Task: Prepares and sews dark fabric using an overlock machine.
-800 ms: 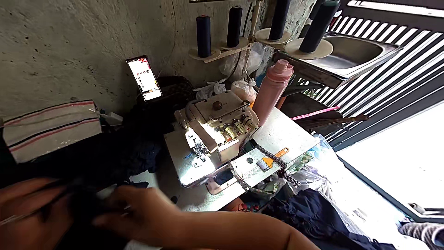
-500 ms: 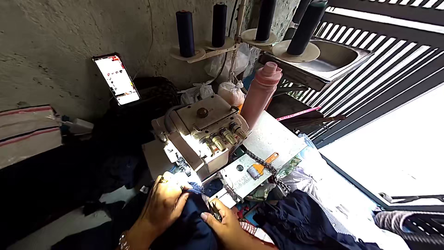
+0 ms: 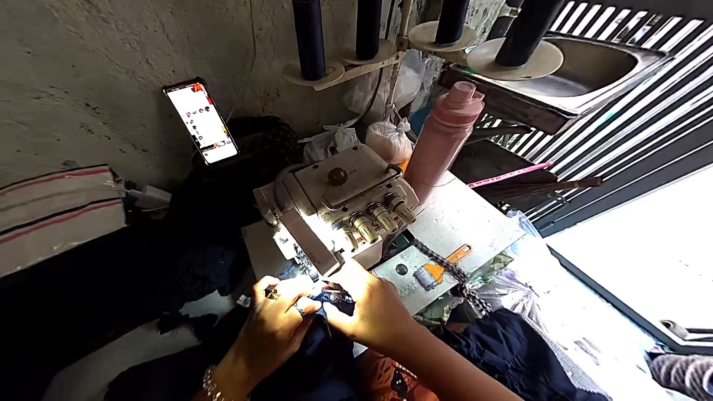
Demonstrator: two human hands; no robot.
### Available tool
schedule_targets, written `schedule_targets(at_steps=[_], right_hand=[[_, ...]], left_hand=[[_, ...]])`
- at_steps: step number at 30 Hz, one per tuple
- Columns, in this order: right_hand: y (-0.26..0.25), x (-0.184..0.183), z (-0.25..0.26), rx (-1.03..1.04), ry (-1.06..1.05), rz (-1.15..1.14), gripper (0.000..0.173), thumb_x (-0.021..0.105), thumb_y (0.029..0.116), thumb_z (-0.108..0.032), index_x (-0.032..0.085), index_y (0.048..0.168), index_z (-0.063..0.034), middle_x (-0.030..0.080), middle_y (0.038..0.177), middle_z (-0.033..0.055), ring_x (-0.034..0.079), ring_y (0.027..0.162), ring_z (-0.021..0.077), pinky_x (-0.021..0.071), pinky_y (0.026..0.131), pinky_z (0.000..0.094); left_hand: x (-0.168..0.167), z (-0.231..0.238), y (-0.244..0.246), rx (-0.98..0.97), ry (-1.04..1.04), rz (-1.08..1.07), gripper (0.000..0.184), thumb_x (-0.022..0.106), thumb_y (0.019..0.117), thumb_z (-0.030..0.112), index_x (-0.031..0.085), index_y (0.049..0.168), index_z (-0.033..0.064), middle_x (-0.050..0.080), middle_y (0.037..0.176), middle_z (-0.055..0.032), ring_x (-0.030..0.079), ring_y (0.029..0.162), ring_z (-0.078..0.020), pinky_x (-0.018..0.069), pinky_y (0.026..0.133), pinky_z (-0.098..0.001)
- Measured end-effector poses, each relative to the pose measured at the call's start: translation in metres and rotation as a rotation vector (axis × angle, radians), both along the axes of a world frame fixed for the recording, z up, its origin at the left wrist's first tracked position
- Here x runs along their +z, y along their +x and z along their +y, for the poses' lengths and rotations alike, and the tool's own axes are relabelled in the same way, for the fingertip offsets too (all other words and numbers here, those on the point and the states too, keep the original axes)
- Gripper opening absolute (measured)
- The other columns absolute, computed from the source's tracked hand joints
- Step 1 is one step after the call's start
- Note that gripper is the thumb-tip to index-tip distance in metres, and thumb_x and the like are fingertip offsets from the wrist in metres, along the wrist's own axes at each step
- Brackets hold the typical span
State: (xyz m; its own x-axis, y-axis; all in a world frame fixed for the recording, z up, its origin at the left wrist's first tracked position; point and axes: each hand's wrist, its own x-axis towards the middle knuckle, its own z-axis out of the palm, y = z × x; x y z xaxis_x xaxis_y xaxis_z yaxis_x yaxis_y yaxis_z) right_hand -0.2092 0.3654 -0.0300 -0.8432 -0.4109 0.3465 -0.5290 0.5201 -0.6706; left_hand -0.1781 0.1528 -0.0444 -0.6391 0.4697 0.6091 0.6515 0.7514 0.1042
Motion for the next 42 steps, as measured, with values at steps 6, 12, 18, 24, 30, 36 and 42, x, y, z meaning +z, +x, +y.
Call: schedule_targets(at_steps=[6, 12, 18, 24, 30, 36, 42], right_hand=[[-0.004, -0.017, 0.011, 0.125, -0.236, -0.073, 0.016, 0.065, 0.0942, -0.015, 0.076, 0.095, -0.0036, 0.071, 0.091, 0.0081, 0.068, 0.084, 0.0133, 0.0565, 0.074, 0.0278], [0.001, -0.013, 0.012, 0.17, -0.447, -0.428, 0.021, 0.06, 0.1008, -0.019, 0.07, 0.097, -0.0018, 0.064, 0.075, -0.001, 0.054, 0.054, -0.0036, 0.048, 0.053, 0.0129], [0.007, -0.022, 0.009, 0.117, -0.354, -0.188, 0.021, 0.059, 0.0997, -0.017, 0.073, 0.098, -0.0015, 0.072, 0.084, 0.0057, 0.065, 0.075, 0.004, 0.0519, 0.071, 0.0184], [0.009, -0.031, 0.005, 0.014, -0.272, 0.04, 0.017, 0.062, 0.0948, -0.016, 0.074, 0.093, -0.0031, 0.073, 0.08, 0.0065, 0.069, 0.07, 0.012, 0.0552, 0.064, 0.0271], [0.011, -0.031, 0.005, 0.055, -0.432, -0.209, 0.021, 0.064, 0.0966, -0.023, 0.073, 0.09, -0.0043, 0.067, 0.074, -0.0002, 0.058, 0.065, -0.0018, 0.0471, 0.061, 0.0144], [0.013, -0.027, 0.004, 0.032, -0.401, -0.085, 0.038, 0.072, 0.0906, -0.042, 0.073, 0.09, -0.0045, 0.067, 0.073, 0.0004, 0.056, 0.061, 0.0007, 0.0455, 0.056, 0.0179], [0.01, -0.026, 0.005, 0.045, -0.327, 0.039, 0.023, 0.07, 0.0918, -0.026, 0.075, 0.088, -0.0042, 0.071, 0.076, 0.0046, 0.066, 0.068, 0.0083, 0.0528, 0.061, 0.0243]], left_hand=[[0.008, 0.005, 0.0, 0.039, 0.135, -0.16, 0.018, 0.056, 0.0971, 0.029, 0.069, 0.09, 0.0192, 0.074, 0.094, 0.0001, 0.064, 0.097, -0.0104, 0.032, 0.096, -0.0387], [0.027, 0.011, 0.001, 0.162, 0.263, -0.342, 0.018, 0.069, 0.0845, 0.035, 0.07, 0.087, 0.0172, 0.072, 0.086, 0.0042, 0.064, 0.084, -0.0033, 0.0356, 0.093, -0.038], [0.03, 0.011, 0.001, 0.21, 0.266, -0.448, 0.027, 0.069, 0.0862, 0.038, 0.069, 0.101, 0.015, 0.073, 0.092, 0.0067, 0.065, 0.089, -0.0021, 0.0371, 0.096, -0.0418], [0.03, 0.008, -0.001, 0.189, 0.284, -0.523, 0.023, 0.066, 0.088, 0.039, 0.073, 0.082, 0.0177, 0.064, 0.077, 0.0078, 0.061, 0.078, -0.0029, 0.0389, 0.089, -0.0416], [0.028, 0.015, 0.0, 0.231, 0.36, -0.521, 0.019, 0.066, 0.0841, 0.037, 0.073, 0.081, 0.0188, 0.067, 0.079, 0.0089, 0.062, 0.081, -0.0021, 0.0373, 0.089, -0.0429], [0.029, 0.022, 0.0, 0.274, 0.346, -0.497, 0.018, 0.067, 0.0822, 0.037, 0.071, 0.079, 0.0189, 0.065, 0.077, 0.0085, 0.061, 0.079, -0.0032, 0.0351, 0.09, -0.0447], [0.028, 0.02, 0.003, 0.307, 0.295, -0.451, 0.022, 0.063, 0.0856, 0.04, 0.073, 0.083, 0.02, 0.067, 0.079, 0.0074, 0.062, 0.082, -0.0063, 0.0343, 0.091, -0.0478]])
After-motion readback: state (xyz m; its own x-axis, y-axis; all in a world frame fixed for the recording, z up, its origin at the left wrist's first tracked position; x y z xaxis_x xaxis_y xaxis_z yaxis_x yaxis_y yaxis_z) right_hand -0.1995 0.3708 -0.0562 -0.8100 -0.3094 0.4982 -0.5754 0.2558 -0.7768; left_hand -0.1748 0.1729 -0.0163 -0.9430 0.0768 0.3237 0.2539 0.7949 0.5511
